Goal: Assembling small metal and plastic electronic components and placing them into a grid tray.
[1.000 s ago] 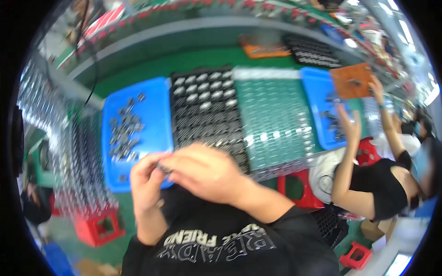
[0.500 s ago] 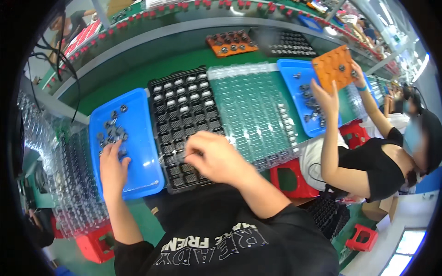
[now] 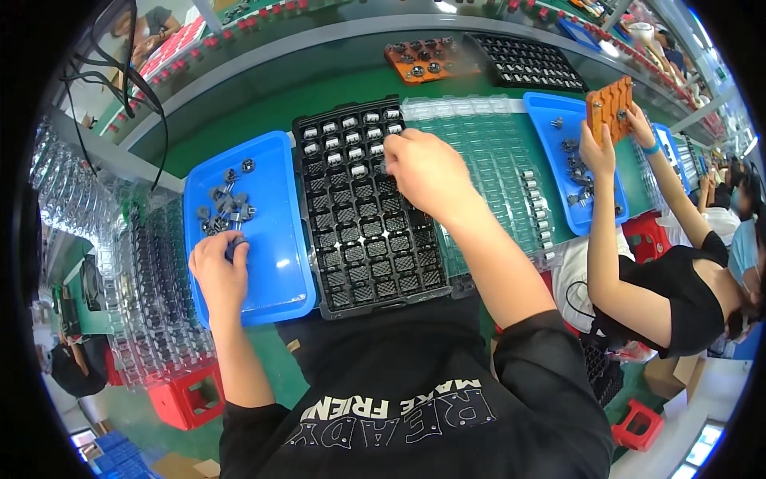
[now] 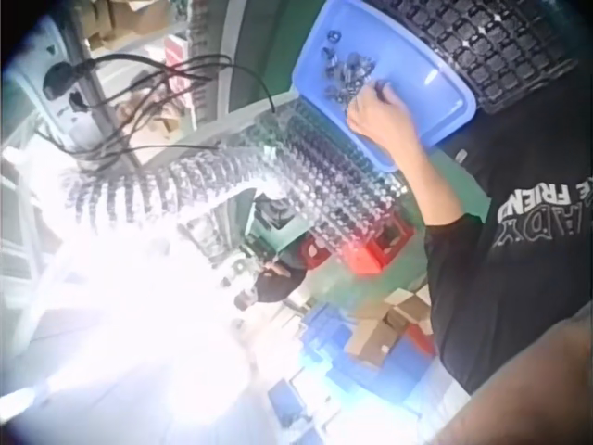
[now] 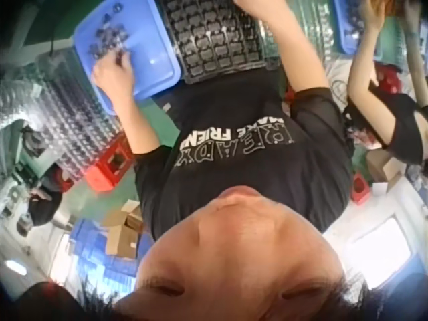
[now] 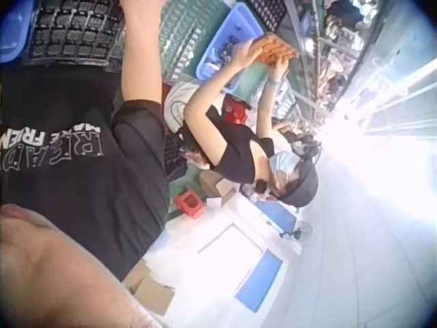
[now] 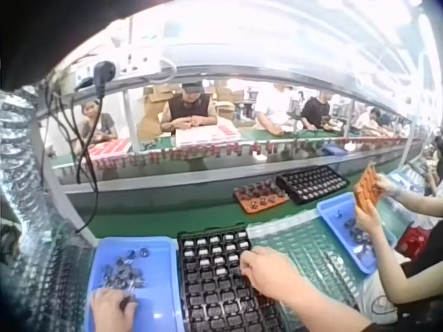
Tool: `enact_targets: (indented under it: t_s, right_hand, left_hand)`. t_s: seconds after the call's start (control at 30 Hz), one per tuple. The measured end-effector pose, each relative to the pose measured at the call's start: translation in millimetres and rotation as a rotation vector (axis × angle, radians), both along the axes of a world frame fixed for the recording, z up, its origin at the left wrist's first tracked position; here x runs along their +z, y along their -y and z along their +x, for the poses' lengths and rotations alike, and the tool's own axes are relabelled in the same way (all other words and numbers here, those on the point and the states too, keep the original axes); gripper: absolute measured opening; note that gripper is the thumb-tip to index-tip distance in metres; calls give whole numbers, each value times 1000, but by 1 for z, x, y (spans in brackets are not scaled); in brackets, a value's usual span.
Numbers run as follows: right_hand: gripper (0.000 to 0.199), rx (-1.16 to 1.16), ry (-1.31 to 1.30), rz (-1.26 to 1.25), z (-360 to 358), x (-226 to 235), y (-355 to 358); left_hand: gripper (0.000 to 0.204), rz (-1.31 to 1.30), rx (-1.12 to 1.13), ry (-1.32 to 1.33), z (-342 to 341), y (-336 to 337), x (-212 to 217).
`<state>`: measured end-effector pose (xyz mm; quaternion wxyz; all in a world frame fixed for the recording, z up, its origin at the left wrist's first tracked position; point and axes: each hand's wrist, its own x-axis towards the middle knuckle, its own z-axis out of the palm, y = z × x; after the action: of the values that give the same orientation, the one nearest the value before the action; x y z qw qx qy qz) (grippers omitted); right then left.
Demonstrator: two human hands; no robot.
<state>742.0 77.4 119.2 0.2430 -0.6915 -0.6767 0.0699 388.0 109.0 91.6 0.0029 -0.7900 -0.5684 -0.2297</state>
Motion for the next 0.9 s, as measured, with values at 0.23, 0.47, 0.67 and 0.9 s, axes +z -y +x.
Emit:
enact_targets:
  t_s: [0.23,0.47,0.67,0.9]
  right_hand:
    - [2,77,186,-36,-14,-29,-35]
    - [7,56,19,-219,7,-24,-44]
    - [36,-298,-1499,-45,108,-14,-148]
    - [12,-784,-2013,254,133,-67,-223]
  left_hand:
    - [19,20,-41,209,-10,9,-8]
    - [18,-156,15,539,-7,24,-15]
    - [19,-154,11,490,7,28,-5]
    - [28,-102,-35,447,-5,35,-19]
